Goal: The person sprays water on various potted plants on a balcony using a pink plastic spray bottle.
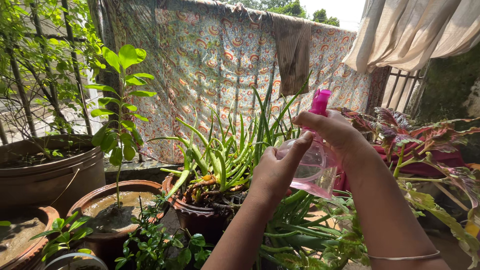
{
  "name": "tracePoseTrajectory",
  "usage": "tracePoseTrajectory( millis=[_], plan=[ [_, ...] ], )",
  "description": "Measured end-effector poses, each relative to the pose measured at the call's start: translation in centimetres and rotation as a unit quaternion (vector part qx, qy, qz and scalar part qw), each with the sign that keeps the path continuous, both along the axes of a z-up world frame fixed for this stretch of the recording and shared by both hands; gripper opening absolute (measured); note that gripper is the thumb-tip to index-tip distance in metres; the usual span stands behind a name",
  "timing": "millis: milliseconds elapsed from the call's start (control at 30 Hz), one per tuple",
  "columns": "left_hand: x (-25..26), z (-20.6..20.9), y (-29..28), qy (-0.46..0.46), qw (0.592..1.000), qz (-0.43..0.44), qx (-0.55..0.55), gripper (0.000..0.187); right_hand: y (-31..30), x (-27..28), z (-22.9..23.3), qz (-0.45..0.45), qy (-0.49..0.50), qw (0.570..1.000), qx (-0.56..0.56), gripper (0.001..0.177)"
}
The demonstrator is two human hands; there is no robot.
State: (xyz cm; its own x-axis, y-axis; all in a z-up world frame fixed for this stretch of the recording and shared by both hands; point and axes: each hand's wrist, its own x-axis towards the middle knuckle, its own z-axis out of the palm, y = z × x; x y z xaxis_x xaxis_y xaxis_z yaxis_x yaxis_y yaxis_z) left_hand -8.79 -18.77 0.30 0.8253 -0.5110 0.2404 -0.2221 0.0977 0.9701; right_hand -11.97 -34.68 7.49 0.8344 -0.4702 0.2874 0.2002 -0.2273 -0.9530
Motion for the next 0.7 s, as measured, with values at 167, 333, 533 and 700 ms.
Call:
tracePoseTrajectory(
  millis=[167, 333, 533, 700],
  plan=[
    [0.7, -0.3, 0.5, -0.011, 1.000, 0.012, 0.006, 0.103, 0.3, 1.3, -0.6, 0.015, 0.008, 1.000, 0.013, 0.040],
    [1.5, -0.6, 1.4, -0.004, 1.000, 0.008, -0.002, 0.104, 1.7, 1.8, -0.7, 0.005, 0.029, 1.000, 0.008, 0.037],
    [2.9, -1.4, 1.3, -0.037, 0.998, 0.046, -0.003, 0.108, 1.8, 3.1, -0.8, 0.033, 0.019, 0.999, -0.011, 0.038],
    [3.5, -1.3, 3.0, -0.023, 0.998, 0.058, 0.024, 0.109, 3.0, 4.7, -1.5, 0.036, 0.026, 0.999, 0.020, 0.035]
  ],
)
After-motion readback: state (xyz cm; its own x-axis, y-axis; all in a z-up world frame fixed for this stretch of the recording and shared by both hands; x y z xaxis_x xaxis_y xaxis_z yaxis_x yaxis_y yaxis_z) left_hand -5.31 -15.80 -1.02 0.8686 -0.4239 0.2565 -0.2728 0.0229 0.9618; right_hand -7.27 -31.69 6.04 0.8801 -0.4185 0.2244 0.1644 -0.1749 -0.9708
